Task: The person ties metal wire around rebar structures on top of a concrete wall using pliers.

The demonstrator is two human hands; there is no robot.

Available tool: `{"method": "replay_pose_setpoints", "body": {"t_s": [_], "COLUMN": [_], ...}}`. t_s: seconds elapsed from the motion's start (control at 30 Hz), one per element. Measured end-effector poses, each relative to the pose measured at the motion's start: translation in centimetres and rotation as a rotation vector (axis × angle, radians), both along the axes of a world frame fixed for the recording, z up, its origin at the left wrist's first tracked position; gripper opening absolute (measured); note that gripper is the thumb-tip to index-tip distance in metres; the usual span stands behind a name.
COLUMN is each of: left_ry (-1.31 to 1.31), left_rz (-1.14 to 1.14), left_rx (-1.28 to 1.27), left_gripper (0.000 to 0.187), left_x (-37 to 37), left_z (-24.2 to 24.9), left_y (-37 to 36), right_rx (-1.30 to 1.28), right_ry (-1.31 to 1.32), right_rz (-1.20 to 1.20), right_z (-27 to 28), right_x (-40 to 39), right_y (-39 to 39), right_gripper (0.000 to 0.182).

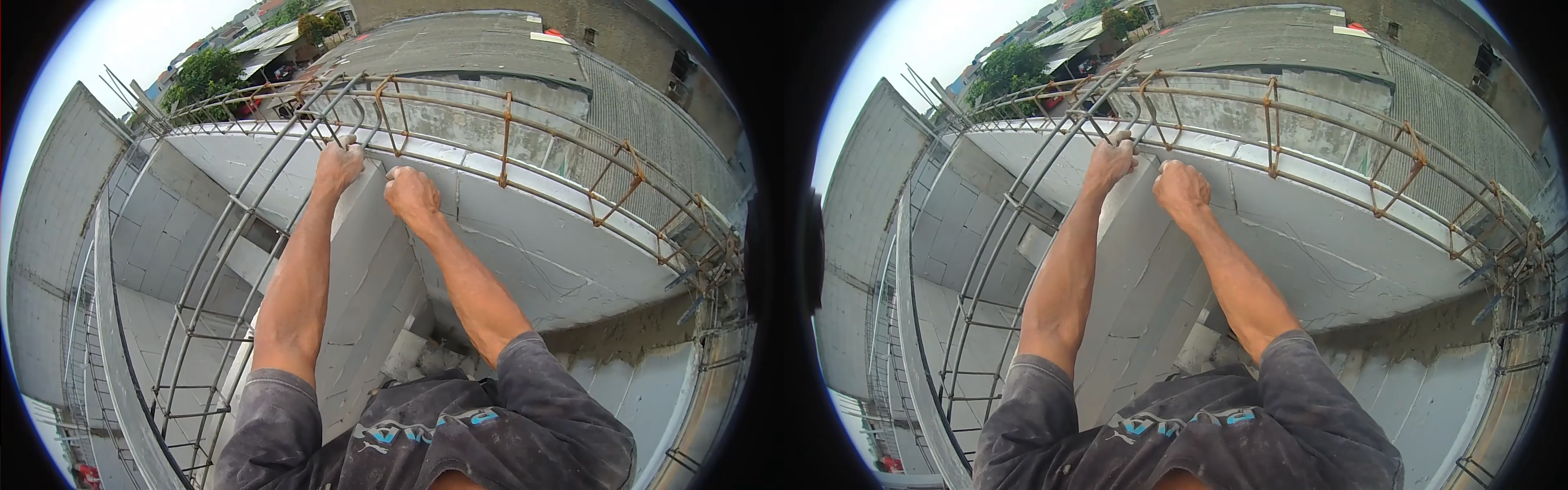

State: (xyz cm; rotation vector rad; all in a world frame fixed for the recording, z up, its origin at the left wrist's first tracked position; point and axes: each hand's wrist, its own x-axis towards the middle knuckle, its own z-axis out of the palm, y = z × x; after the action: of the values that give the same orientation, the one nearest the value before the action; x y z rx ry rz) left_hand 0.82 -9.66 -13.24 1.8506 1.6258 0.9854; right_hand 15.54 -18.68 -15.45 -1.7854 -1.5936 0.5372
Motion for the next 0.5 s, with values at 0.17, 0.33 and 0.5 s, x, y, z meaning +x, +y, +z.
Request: {"method": "replay_pose_setpoints", "body": {"t_s": [0.17, 0.33, 0.5], "left_ry": [0.020, 0.033, -0.152], "left_rz": [0.016, -0.080, -0.145], "left_rx": [0.029, -0.051, -0.175], "left_gripper": [0.045, 0.047, 0.057], "left_x": [-0.2, -0.4, -0.3], "left_z": [-0.7, -0.2, 0.2], "left_y": [0.3, 0.7, 0.1], "right_rx": [-0.023, 0.089, 0.125], "right_ry": [0.106, 0.069, 0.132], "right_rz": [-0.031, -0.103, -0.175], "right_z": [0.9, -1.0, -2.2], "right_x": [-0.2, -1.1, -2.6], "right_y": [0.0, 1.6, 1.6], "right_gripper": [0.027, 0.032, 0.028]}}
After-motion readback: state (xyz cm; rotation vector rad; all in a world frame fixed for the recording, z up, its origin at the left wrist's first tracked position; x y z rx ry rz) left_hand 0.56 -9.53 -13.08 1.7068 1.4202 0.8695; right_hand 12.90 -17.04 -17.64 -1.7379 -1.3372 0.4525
